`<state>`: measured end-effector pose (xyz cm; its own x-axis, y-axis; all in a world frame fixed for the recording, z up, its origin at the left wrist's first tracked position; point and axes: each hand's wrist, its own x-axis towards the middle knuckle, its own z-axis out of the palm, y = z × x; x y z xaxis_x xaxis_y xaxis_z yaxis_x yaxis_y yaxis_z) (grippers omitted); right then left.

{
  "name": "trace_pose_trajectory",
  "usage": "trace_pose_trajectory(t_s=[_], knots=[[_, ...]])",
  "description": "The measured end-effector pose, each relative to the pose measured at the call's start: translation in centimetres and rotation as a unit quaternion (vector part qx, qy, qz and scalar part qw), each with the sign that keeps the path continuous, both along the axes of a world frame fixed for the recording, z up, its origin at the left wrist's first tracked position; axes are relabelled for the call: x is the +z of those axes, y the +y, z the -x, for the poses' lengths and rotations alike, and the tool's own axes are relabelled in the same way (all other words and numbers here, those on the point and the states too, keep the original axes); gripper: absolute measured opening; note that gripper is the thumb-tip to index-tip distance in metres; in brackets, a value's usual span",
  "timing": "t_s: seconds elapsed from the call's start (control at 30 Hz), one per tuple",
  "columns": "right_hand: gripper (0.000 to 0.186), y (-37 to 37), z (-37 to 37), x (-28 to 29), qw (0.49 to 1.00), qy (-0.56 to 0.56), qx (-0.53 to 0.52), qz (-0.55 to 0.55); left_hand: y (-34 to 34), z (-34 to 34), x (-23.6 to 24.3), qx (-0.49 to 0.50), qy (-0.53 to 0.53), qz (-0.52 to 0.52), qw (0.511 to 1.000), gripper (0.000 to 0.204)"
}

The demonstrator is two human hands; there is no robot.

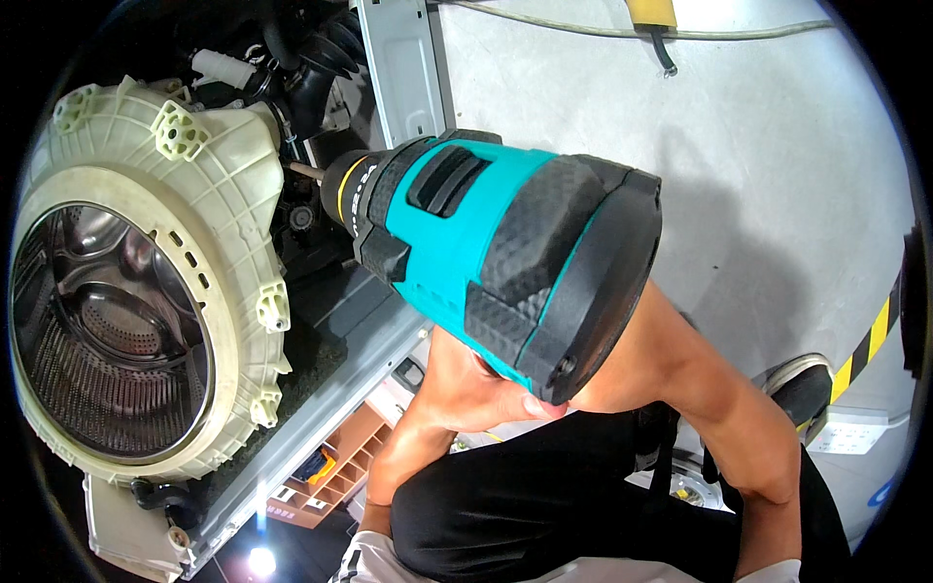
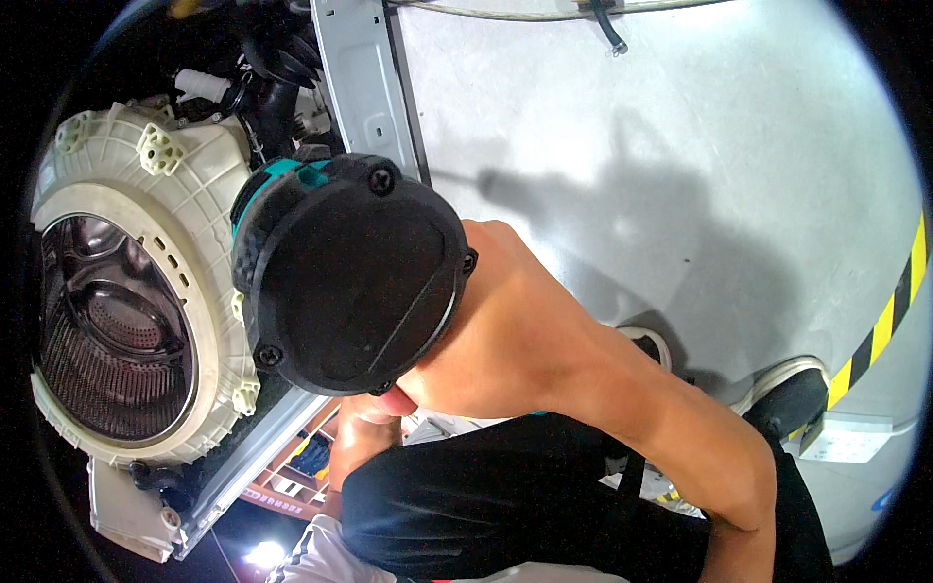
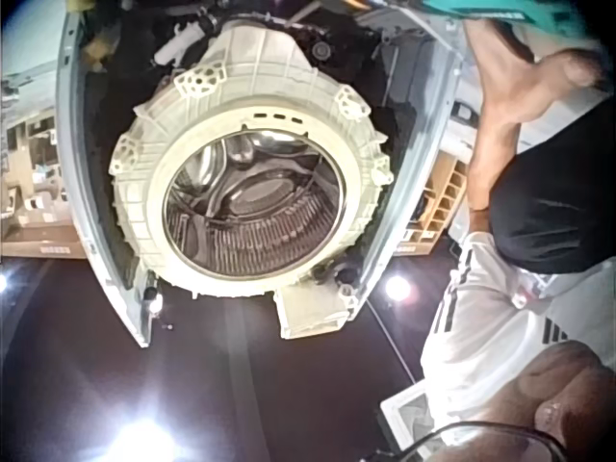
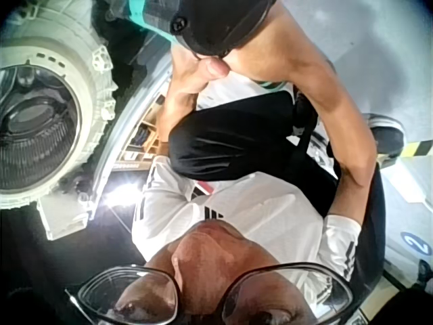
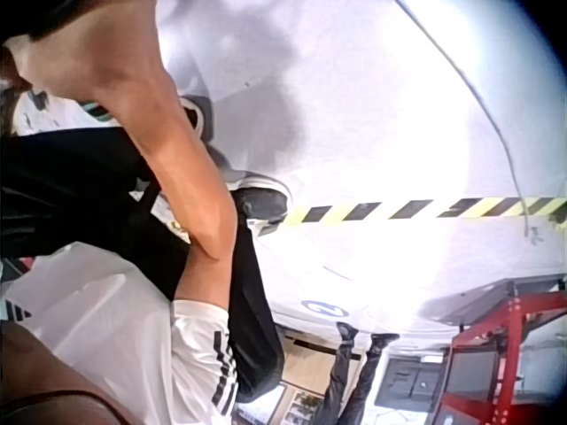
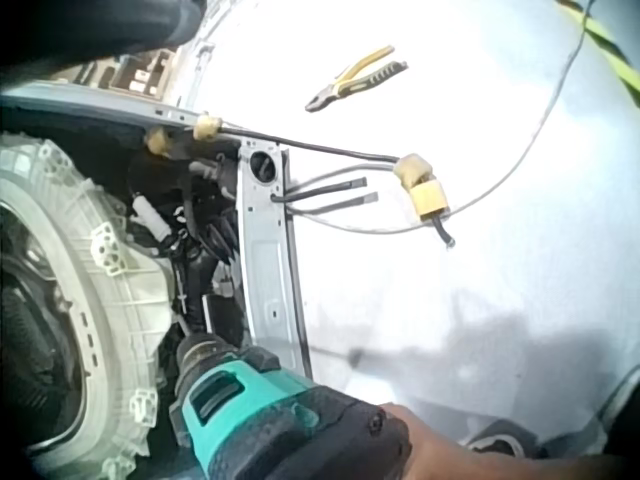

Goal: The person unscrews components from a washing machine frame using a power drill and then handles small metal brackets and bolts by hand.

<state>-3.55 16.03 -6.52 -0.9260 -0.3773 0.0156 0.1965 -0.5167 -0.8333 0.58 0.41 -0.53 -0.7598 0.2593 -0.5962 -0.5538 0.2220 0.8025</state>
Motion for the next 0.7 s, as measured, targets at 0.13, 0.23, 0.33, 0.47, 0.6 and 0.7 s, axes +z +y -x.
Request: trace_pose_trajectory(t_s=[0.13, 0.23, 0.33, 0.47, 0.6, 0.7], knots=[[0.022, -0.1, 0.3, 0.6, 0.999, 0.035, -0.015, 0.022, 0.2, -1.1, 1.5, 0.045, -0.017, 0.075, 0.996, 0.073], [0.022, 0.0, 0.4, 0.3, 0.999, 0.045, 0.002, -0.002, 0.1, -1.0, 0.7, 0.030, -0.013, 0.046, 0.998, 0.070], [0.022, 0.0, 0.4, 0.1, 0.999, 0.045, 0.006, -0.003, 0.1, -1.0, 0.5, 0.024, -0.015, 0.038, 0.999, 0.068], [0.026, -0.1, 0.2, 0.0, 0.998, -0.039, 0.036, 0.026, -0.2, -0.3, 0.0, 0.012, -0.004, 0.019, 1.000, 0.065], [0.066, 2.7, 1.8, 1.5, 0.969, 0.112, 0.153, -0.157, 0.3, -0.7, 1.2, 0.018, -0.003, 0.030, 0.999, 0.061], [0.054, 0.8, 1.1, -0.1, 0.991, 0.073, 0.099, -0.053, 0.0, -0.1, 0.1, 0.004, 0.003, 0.018, 1.000, 0.059]])
